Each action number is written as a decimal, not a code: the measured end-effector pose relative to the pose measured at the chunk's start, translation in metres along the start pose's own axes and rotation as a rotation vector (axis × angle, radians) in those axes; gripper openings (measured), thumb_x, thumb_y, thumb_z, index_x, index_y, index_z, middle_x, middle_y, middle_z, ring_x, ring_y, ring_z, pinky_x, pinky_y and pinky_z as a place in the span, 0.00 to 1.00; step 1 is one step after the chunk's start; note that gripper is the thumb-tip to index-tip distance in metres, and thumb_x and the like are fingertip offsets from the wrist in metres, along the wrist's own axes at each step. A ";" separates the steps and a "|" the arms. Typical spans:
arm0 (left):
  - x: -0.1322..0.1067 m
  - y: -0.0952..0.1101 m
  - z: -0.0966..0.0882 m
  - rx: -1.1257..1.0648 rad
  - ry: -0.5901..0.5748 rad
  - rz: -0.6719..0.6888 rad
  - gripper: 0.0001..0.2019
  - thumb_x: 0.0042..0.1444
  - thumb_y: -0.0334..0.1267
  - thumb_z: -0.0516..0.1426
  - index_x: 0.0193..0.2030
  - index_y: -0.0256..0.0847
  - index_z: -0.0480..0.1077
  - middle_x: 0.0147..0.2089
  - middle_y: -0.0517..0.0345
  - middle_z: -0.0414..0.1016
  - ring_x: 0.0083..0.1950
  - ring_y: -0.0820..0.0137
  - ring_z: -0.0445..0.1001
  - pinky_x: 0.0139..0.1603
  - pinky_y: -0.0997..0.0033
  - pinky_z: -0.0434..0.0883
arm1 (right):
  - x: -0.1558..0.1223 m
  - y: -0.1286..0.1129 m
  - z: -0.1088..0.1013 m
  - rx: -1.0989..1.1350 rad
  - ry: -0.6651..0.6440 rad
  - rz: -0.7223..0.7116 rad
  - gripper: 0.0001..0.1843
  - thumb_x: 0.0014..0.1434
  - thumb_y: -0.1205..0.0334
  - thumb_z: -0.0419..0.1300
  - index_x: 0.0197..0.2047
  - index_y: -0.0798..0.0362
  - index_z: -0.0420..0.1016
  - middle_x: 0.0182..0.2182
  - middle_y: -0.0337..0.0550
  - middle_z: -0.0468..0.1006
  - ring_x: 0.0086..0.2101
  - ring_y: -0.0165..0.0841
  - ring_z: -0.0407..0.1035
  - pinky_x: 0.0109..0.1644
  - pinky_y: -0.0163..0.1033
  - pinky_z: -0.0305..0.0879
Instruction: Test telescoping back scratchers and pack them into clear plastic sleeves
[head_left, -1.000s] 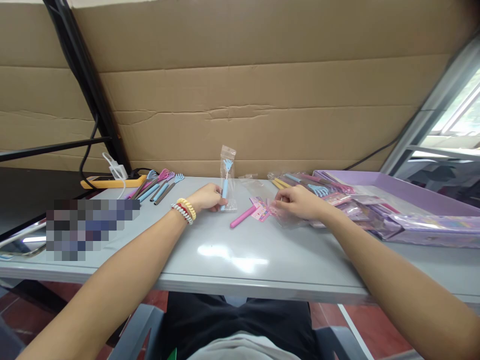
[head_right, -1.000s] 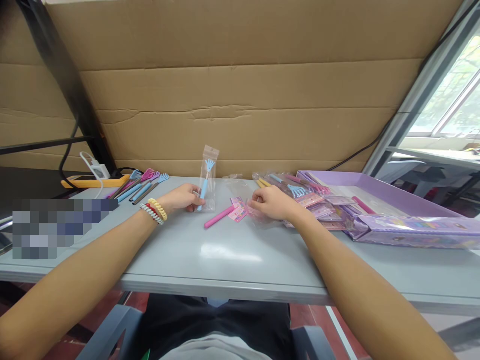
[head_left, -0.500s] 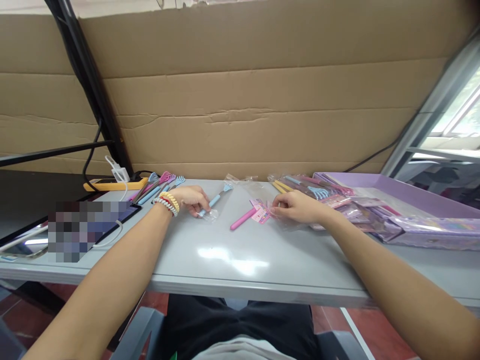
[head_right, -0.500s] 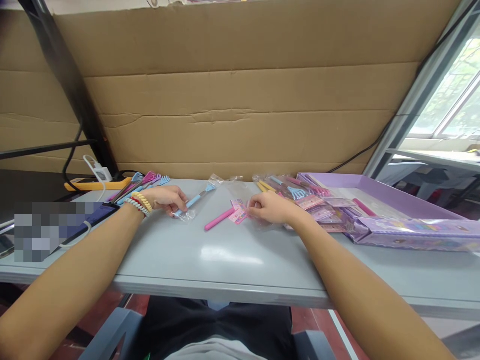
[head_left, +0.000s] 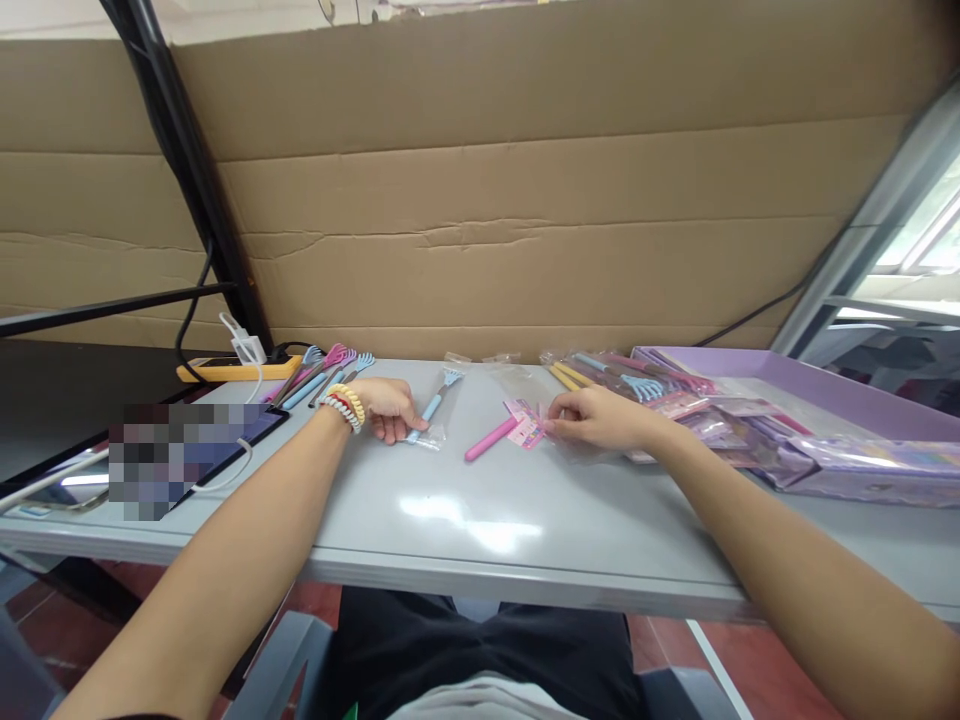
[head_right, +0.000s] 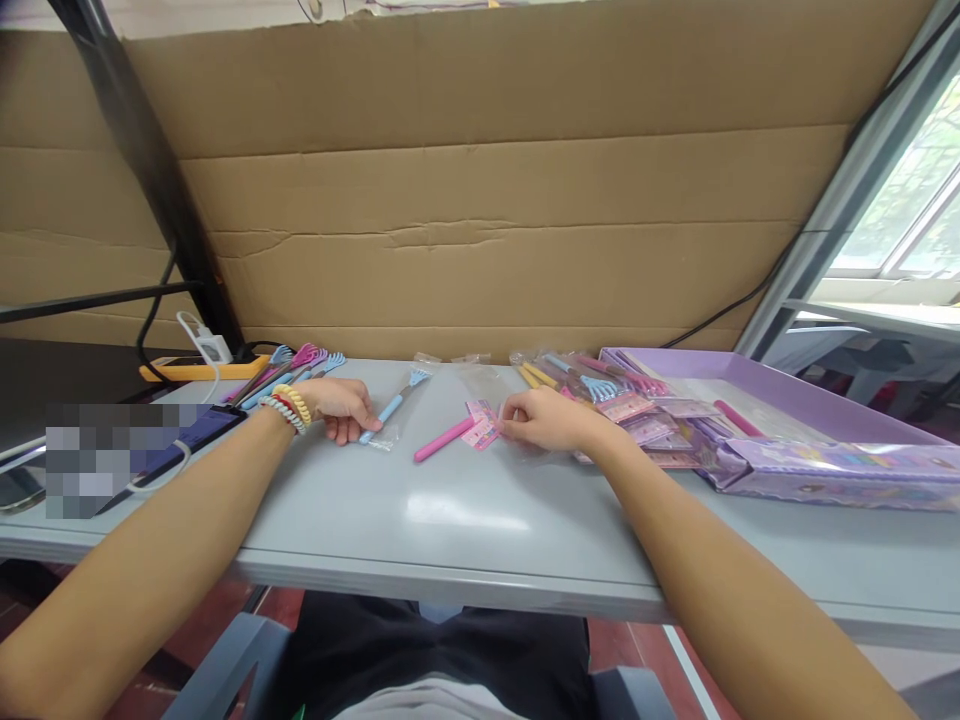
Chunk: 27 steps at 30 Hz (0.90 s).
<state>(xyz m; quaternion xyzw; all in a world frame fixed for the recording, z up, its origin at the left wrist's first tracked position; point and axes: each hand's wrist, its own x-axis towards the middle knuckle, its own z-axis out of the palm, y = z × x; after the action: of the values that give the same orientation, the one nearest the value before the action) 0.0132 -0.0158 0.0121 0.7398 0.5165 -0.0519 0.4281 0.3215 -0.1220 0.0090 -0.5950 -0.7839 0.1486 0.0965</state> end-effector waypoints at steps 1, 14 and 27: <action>0.001 0.001 0.002 -0.013 0.006 0.008 0.19 0.33 0.52 0.66 0.20 0.35 0.72 0.23 0.48 0.73 0.22 0.68 0.71 0.18 0.75 0.65 | 0.000 0.000 0.000 -0.002 0.000 -0.001 0.15 0.58 0.51 0.55 0.36 0.54 0.73 0.29 0.40 0.73 0.29 0.29 0.67 0.29 0.30 0.57; -0.001 0.026 0.027 0.065 0.036 0.026 0.19 0.43 0.52 0.61 0.19 0.36 0.67 0.20 0.49 0.71 0.20 0.67 0.69 0.19 0.72 0.64 | 0.000 0.003 0.001 -0.011 -0.021 -0.011 0.16 0.58 0.49 0.55 0.38 0.53 0.74 0.30 0.40 0.73 0.29 0.30 0.67 0.29 0.30 0.57; 0.016 0.012 0.024 0.432 0.262 0.524 0.29 0.53 0.55 0.52 0.59 0.43 0.64 0.69 0.49 0.48 0.67 0.58 0.50 0.65 0.64 0.47 | 0.000 0.002 0.001 -0.038 -0.032 -0.019 0.17 0.59 0.48 0.54 0.39 0.53 0.73 0.31 0.40 0.73 0.30 0.30 0.67 0.30 0.31 0.57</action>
<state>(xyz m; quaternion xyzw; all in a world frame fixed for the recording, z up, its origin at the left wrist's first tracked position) 0.0397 -0.0220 -0.0046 0.9207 0.3371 0.0468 0.1909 0.3228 -0.1219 0.0072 -0.5869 -0.7936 0.1423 0.0740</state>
